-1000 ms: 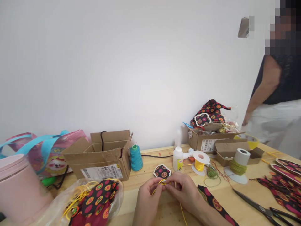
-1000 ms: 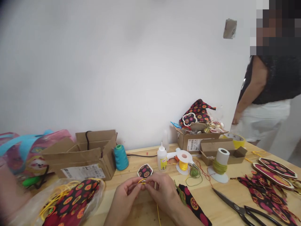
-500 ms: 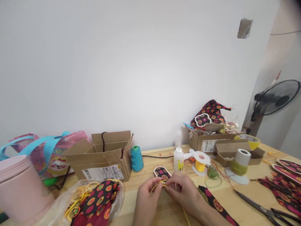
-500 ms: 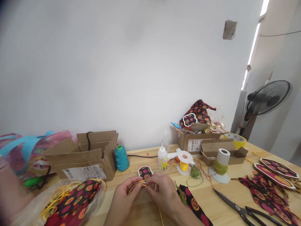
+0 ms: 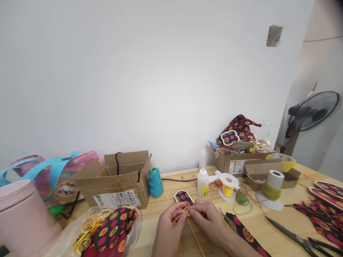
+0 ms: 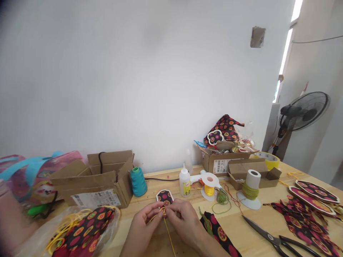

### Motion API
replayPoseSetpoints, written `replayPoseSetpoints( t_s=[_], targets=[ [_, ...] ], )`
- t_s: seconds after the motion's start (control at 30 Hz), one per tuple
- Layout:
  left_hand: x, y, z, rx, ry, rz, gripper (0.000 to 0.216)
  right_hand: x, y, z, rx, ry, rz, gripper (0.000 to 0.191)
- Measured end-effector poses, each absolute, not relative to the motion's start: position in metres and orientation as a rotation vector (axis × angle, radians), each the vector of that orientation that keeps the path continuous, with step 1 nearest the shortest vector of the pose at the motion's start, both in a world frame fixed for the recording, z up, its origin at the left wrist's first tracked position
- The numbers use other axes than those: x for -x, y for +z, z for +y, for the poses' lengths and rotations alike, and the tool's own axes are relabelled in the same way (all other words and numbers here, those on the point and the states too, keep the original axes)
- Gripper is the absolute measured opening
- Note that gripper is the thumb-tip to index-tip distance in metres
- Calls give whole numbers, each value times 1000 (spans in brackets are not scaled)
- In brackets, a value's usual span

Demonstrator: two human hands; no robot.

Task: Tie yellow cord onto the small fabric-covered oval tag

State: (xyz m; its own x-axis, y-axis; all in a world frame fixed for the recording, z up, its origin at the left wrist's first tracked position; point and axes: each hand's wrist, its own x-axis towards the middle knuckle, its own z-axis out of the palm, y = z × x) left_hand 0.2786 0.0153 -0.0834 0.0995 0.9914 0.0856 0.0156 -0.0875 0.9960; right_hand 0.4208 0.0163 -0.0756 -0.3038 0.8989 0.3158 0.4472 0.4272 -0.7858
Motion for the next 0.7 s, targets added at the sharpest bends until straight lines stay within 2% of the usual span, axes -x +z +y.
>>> replayPoseSetpoints(
  t_s=[0.27, 0.57, 0.7],
  targets=[
    [-280, -87, 17, -1404, 1116, 1133, 29, -414, -87, 26, 1127, 978, -1580, 17],
    [-276, -85, 19, -1270, 1189, 1148, 28, -430, -66, 14, 677, 1736, -1152, 21],
    [-274, -94, 24, -1277, 1215, 1200, 25, -469, -35, -9, 477, 1624, -1224, 31]
  ],
)
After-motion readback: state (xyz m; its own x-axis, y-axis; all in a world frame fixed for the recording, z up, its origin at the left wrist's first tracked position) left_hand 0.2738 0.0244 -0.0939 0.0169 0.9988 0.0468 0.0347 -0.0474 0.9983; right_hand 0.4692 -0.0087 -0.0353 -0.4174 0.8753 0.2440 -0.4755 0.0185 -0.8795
